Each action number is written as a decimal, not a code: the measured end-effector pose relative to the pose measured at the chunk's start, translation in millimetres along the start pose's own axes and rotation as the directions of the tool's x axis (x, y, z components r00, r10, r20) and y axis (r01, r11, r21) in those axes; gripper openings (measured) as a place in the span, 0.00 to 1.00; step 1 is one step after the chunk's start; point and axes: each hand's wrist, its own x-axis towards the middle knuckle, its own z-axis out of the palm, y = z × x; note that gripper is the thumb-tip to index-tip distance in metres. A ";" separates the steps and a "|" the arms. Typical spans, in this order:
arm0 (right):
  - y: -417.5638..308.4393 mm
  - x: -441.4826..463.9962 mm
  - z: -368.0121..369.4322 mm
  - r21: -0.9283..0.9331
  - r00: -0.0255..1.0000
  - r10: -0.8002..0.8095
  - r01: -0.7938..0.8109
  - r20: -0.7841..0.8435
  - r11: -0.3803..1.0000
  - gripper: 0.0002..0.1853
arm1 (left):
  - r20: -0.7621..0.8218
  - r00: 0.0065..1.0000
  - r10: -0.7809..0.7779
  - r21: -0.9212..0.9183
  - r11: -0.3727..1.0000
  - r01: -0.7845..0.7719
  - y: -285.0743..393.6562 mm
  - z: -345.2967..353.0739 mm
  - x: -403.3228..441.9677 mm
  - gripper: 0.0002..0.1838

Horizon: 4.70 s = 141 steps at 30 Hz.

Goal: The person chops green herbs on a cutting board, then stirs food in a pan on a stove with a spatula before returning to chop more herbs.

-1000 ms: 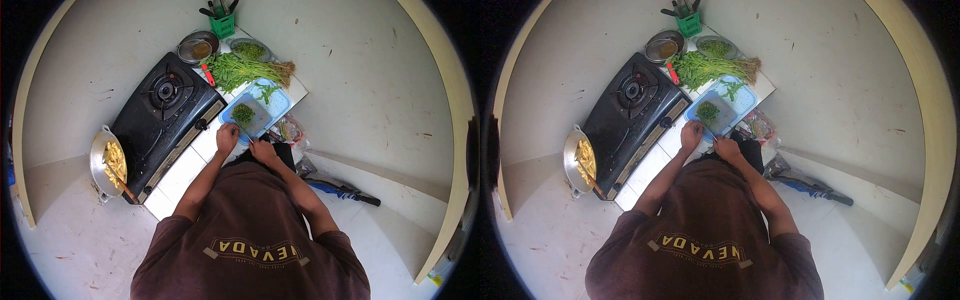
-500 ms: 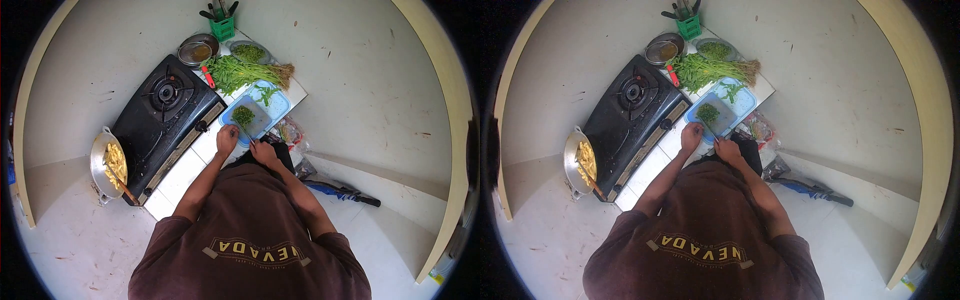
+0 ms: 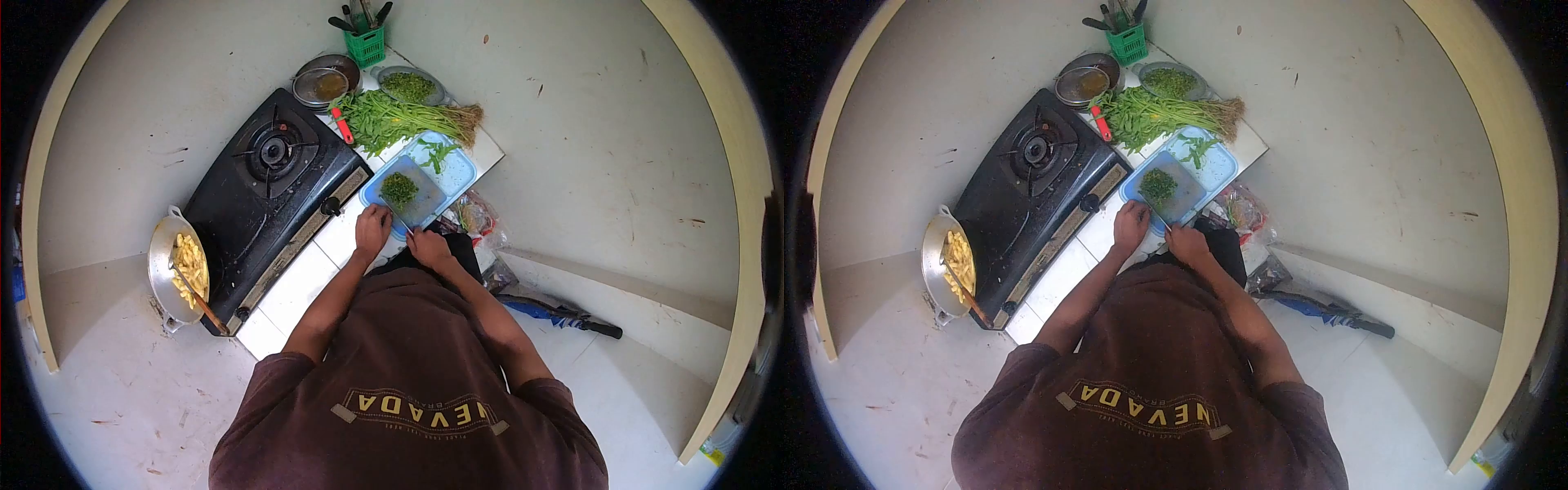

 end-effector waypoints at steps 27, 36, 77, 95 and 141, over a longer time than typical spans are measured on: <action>2.0 -7.8 -3.8 0.029 1.000 -0.004 0.003 0.016 1.000 0.24 | 0.039 0.999 0.026 0.118 0.993 -0.031 -8.6 1.9 -4.2 0.05; -0.7 -5.8 -4.1 0.041 0.999 0.019 -0.020 0.030 0.999 0.25 | 0.044 0.999 0.030 0.122 0.992 -0.036 -6.1 0.9 -2.6 0.05; -2.0 -6.5 6.3 0.015 1.000 -0.011 0.011 0.022 1.000 0.25 | 0.035 0.998 0.046 0.214 0.975 -0.052 -7.7 2.5 -10.7 0.05; -2.2 -1.4 8.8 0.022 0.999 0.031 -0.031 0.008 0.999 0.24 | 0.035 0.999 0.028 0.126 0.991 -0.032 -13.2 3.6 -7.2 0.04; 3.7 -17.9 -1.0 0.040 1.000 -0.001 0.001 0.006 0.999 0.25 | -0.021 0.999 -0.036 0.015 0.999 0.036 -8.3 6.3 -2.3 0.03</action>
